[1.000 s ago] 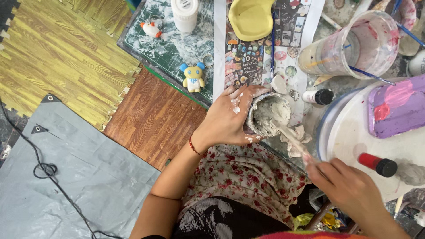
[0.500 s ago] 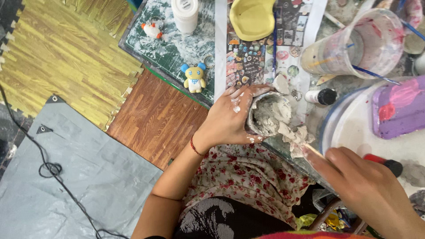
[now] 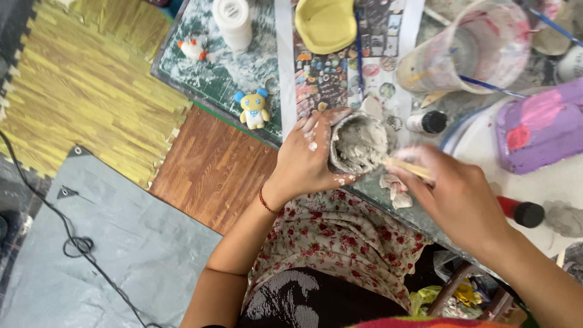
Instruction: The person mixes a gray paste-like substance in a small container using a wooden stick. They scrape the sides and bottom to incorporate the material, then briefly handle a small white object before resuming mixing.
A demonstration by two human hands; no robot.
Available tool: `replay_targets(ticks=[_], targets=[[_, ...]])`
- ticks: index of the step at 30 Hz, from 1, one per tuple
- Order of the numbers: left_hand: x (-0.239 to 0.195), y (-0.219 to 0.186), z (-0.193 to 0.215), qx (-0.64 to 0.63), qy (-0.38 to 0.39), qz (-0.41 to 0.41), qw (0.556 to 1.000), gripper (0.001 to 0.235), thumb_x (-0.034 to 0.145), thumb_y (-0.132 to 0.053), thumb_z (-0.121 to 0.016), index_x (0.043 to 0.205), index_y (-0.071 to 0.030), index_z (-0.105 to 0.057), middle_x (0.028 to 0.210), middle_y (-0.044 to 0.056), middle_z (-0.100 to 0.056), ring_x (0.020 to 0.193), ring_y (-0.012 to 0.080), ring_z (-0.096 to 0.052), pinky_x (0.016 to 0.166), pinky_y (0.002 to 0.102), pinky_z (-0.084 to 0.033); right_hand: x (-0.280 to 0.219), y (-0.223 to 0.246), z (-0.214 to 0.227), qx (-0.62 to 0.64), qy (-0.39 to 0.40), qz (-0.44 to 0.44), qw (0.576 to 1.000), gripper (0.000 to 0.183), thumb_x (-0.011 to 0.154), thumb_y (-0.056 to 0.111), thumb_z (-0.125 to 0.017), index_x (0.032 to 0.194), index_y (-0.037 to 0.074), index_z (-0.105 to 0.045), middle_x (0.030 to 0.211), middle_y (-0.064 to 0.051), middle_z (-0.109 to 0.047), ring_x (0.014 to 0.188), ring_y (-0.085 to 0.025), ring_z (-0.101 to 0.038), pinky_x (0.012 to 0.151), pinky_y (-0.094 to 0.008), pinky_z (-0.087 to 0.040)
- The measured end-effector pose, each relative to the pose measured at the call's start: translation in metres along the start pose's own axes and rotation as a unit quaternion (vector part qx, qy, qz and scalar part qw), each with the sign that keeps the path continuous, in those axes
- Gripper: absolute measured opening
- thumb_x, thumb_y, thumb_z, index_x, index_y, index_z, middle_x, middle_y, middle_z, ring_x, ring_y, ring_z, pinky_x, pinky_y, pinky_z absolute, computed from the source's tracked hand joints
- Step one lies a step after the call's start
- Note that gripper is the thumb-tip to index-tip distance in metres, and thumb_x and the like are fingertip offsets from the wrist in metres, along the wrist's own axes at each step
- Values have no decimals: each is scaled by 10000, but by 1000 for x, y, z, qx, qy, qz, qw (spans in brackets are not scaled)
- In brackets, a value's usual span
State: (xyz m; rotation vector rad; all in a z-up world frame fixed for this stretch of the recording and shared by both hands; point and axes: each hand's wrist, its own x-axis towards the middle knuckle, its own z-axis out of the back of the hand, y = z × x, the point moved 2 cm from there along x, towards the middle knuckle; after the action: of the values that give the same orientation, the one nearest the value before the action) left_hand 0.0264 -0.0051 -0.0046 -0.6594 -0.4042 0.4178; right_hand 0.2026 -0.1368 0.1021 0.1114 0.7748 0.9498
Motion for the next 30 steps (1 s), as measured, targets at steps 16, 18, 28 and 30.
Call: replay_targets(ticks=[16, 18, 28, 30], targets=[[64, -122, 53, 6, -17, -195, 981, 306, 754, -231, -893, 1023, -198, -753, 1194, -69, -717, 1077, 212, -634, 886, 416, -469, -93, -44, 29, 116, -259, 91, 955, 341, 884, 188, -763, 1194, 64, -694, 852, -45, -692, 640, -145, -641, 604, -304, -530], [86, -150, 40, -20, 20, -233, 972, 271, 759, -258, -877, 984, -165, -758, 1096, -70, -727, 1033, 201, -647, 836, 412, -487, -110, -54, 39, 101, -297, 88, 945, 330, 872, 206, -764, 1159, 69, -674, 929, -58, -723, 627, -159, -645, 596, -313, -532], [215, -267, -95, -12, 121, -401, 908, 258, 938, -350, -733, 1004, -101, -740, 1020, 77, -723, 921, 298, -682, 719, 449, -539, -171, -307, 111, -109, -387, -118, 908, 214, 1050, 293, -712, 1153, 104, -709, 959, -130, -737, 796, -338, -703, 672, -464, -529], [245, -287, -143, -23, 147, -461, 875, 185, 889, -79, -659, 1059, -101, -726, 1079, 74, -719, 1001, 291, -694, 793, 433, -565, -160, -382, 123, -191, -333, -213, 899, 200, 1107, 290, -679, 1040, 101, -688, 868, -166, -736, 811, -367, -712, 761, -490, -546]])
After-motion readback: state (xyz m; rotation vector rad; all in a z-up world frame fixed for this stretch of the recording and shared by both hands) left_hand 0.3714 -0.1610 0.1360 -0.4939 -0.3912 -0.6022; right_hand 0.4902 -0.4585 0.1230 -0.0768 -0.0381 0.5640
